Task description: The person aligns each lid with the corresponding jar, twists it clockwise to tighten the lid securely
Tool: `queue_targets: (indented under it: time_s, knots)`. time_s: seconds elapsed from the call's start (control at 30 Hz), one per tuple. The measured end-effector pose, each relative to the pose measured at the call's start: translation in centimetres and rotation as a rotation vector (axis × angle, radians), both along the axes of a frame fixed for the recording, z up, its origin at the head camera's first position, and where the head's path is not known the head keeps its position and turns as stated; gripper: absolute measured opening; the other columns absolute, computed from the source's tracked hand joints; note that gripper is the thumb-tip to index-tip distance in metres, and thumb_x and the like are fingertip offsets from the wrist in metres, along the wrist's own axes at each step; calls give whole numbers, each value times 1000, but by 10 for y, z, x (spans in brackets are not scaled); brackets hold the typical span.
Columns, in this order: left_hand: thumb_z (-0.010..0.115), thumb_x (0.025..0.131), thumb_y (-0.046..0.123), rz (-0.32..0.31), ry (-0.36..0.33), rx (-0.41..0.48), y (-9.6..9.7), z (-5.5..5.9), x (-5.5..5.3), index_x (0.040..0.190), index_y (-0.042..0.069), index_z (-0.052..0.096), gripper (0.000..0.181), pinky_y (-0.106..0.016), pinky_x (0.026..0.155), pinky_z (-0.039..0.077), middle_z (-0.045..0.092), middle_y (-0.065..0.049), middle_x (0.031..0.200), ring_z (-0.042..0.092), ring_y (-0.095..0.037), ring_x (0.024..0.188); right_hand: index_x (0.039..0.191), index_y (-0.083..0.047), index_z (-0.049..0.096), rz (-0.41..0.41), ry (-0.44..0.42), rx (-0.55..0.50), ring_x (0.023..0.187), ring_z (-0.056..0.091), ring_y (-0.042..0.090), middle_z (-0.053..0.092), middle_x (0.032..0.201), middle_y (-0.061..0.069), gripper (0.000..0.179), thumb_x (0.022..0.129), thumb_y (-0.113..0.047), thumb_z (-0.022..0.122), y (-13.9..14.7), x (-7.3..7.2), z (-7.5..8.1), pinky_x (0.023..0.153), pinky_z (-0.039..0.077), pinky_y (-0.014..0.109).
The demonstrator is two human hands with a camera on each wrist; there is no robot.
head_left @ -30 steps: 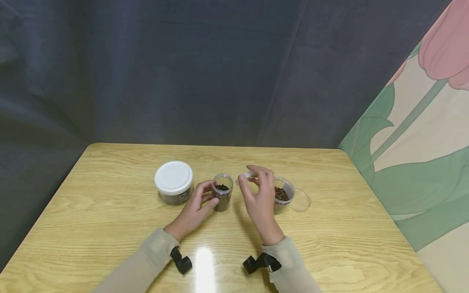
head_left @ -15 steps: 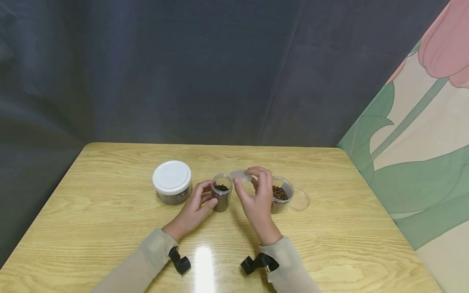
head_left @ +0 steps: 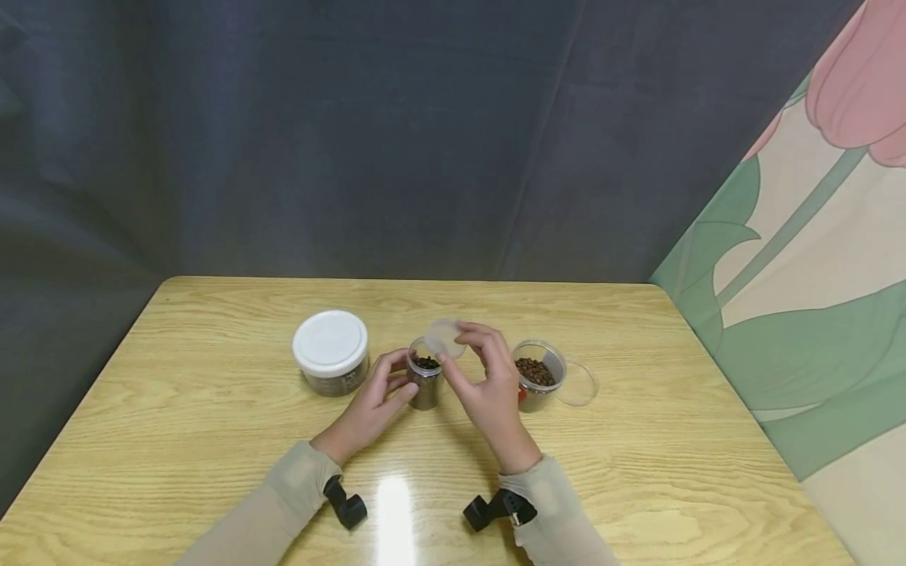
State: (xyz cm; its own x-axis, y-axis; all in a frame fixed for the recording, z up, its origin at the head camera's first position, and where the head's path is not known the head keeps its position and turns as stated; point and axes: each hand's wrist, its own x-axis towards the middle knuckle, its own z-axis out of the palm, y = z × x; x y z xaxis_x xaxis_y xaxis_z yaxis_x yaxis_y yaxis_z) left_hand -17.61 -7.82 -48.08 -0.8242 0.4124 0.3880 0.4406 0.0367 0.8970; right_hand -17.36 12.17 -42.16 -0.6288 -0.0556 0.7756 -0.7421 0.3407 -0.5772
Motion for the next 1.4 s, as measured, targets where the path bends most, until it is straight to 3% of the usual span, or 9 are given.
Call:
queue_targets:
  time_s: [0.43,0.63,0.8,1.07,1.2,1.4]
  knots:
    - [49,107,7,-20,14,-26,-2,0,-1,152,-1,27,51,-48,115,41,36,-25,148,41,-43,137,107,1,65,41,19,76,120,60,38,64,126,19,36,77,5,85,-2,0,0,104,53,44]
    - [49,107,7,-28,14,-18,-2,-1,-2,153,1,28,51,-47,116,41,37,-23,147,40,-40,137,108,0,64,30,-14,149,121,60,34,63,128,16,33,82,-1,83,-1,2,0,104,54,43]
    - [49,108,8,-35,16,-14,-2,-1,-1,153,1,27,51,-44,116,41,36,-23,147,40,-39,137,109,0,64,28,-29,193,120,62,33,63,127,16,29,91,-17,79,0,3,0,103,55,41]
    - [50,107,7,-31,15,-14,-2,-2,-2,153,0,27,52,-41,116,42,36,-22,147,40,-37,137,109,-1,64,29,-23,231,120,62,31,65,126,14,32,93,-26,76,0,4,0,101,56,42]
    - [50,107,8,-26,15,-19,-2,-2,-2,153,0,27,52,-41,116,41,37,-22,147,39,-37,138,108,-1,64,46,-21,234,121,61,32,64,126,15,37,98,-37,68,0,3,0,101,56,42]
    - [50,107,9,-24,8,-29,-2,-2,-2,153,0,26,52,-38,117,41,36,-21,148,39,-35,139,109,-2,64,56,-11,236,120,61,32,63,126,14,29,92,-20,78,1,2,-2,98,58,44]
